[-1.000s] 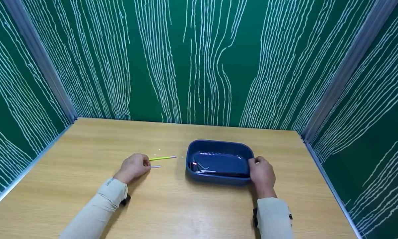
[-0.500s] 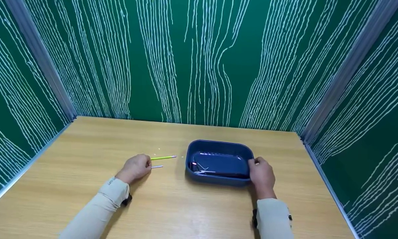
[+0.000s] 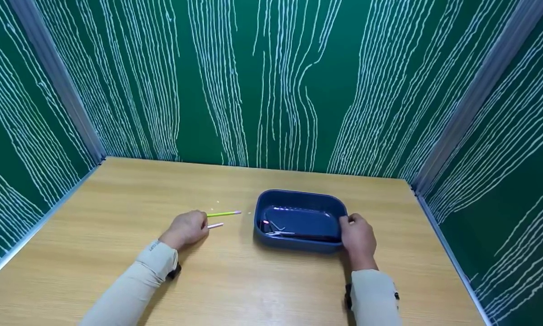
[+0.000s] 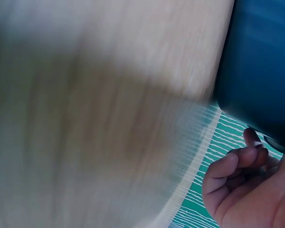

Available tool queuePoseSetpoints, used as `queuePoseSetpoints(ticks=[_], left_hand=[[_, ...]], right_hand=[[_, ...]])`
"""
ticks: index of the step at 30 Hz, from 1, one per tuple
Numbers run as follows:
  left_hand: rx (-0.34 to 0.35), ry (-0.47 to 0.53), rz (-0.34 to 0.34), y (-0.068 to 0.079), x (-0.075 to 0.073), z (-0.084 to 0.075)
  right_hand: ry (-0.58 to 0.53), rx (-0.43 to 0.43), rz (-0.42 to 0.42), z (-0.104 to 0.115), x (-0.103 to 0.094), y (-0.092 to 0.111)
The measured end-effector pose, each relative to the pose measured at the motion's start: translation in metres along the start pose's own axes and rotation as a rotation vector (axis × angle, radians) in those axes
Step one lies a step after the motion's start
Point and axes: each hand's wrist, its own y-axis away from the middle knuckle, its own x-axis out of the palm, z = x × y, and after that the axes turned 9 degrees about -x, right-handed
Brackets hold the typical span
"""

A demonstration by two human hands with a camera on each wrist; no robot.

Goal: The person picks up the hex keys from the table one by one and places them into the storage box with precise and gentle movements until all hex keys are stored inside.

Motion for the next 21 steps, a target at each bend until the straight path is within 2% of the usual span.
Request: queuePoseSetpoints(ticks=[7,10,16,21], left_hand=[[0.063,0.124,-0.043,-0.0010,0.0023,0.0002],[0.070,0.143,-0.076,-0.0016,0.0020,-0.0003],[0.082,0.131,-0.195,-0.0024,0.0017,-0.0003],[0.128,0.155,-0.287,-0.0021,0.0010,-0.0022]], right_hand=[[0.055,-0.052,-0.046,-0.0002,0.0000,0.0001],[0.077,-0.059,-0.056,0.0005,0.0002,0.0009],[0.036,-0.011,-0.017,0.0011,-0.0002,0.0014],[0.033,-0.014,-0.013,0.0003,-0.0006,0.0011]])
